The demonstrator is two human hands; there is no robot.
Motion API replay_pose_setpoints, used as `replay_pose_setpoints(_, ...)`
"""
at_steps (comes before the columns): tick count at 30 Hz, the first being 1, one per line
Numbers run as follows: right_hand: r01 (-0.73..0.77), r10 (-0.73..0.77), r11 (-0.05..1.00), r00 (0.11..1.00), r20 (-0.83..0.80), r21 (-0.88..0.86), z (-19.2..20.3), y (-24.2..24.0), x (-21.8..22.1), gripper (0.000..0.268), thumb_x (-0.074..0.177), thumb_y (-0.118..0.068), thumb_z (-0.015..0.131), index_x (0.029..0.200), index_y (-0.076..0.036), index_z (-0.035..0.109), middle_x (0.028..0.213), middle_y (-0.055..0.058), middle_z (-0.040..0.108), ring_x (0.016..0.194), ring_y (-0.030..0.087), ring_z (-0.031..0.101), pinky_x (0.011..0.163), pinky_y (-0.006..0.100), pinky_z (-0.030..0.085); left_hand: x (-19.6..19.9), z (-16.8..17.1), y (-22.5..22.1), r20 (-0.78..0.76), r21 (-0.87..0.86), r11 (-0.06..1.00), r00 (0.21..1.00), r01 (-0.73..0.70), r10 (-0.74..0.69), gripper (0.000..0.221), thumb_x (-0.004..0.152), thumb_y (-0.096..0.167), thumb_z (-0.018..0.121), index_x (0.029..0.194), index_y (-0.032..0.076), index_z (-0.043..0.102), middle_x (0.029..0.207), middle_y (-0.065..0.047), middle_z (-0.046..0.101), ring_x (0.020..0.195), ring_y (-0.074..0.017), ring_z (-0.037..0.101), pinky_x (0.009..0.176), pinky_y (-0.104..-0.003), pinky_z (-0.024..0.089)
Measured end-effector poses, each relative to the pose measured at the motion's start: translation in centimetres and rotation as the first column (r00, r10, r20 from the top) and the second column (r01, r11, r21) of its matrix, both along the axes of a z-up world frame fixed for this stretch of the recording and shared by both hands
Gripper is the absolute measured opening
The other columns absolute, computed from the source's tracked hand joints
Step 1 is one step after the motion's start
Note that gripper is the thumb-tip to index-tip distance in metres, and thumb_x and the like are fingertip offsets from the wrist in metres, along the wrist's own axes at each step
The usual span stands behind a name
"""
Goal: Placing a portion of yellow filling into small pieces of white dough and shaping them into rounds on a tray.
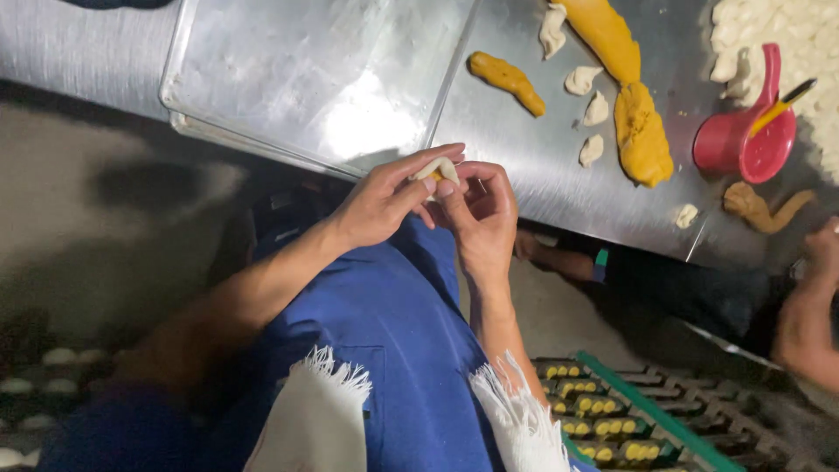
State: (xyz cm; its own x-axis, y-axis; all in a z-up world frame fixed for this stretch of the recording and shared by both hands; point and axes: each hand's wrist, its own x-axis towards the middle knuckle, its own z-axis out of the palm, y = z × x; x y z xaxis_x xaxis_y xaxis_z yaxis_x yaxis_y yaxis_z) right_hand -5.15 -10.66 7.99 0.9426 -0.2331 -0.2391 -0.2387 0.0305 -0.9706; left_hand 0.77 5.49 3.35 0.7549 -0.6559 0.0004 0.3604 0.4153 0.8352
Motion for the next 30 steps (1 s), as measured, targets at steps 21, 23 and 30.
replay_pose_setpoints(21, 0.203, -0.129, 0.838, 0.976, 0.178, -0.507, 0.6, -3.9, -1.0, 0.012, 0.095, -0.002, 0.079, 0.102, -0.002, 0.070, 0.106, 0.002, 0.058, 0.094, 0.011, 0.055, 0.080, 0.025, 0.046, 3.4, 0.4, -3.5, 0.097, -0.022, 0.986, 0.982, 0.166, -0.163, 0.043, 0.103, 0.007, 0.067, 0.143, 0.001, 0.052, 0.120, -0.003, 0.058, 0.106, -0.0127, 0.062, 0.089, -0.029, 0.055)
replay_pose_setpoints(23, 0.243, -0.191, 0.854, 0.969, 0.157, -0.461, 0.1, -4.4, -0.9, 0.010, 0.096, -0.003, 0.078, 0.101, -0.002, 0.070, 0.104, 0.002, 0.057, 0.091, 0.010, 0.055, 0.078, 0.024, 0.046, 4.0, 1.3, -3.6, 0.204, -0.058, 0.988, 0.971, 0.141, -0.127, 0.049, 0.096, 0.006, 0.072, 0.141, 0.002, 0.053, 0.123, -0.002, 0.051, 0.109, -0.0139, 0.061, 0.094, -0.031, 0.058)
replay_pose_setpoints(30, 0.183, -0.128, 0.859, 0.981, 0.145, -0.479, 0.4, -4.3, 1.4, 0.028, 0.091, -0.002, 0.075, 0.118, -0.003, 0.066, 0.110, 0.001, 0.056, 0.096, 0.009, 0.056, 0.082, 0.023, 0.049, 5.8, 0.1, -5.0, 0.614, 0.299, 0.933, 0.789, -0.200, -0.028, 0.023, 0.093, 0.009, 0.076, 0.116, 0.008, 0.074, 0.106, -0.009, 0.063, 0.096, -0.0242, 0.067, 0.081, -0.035, 0.054)
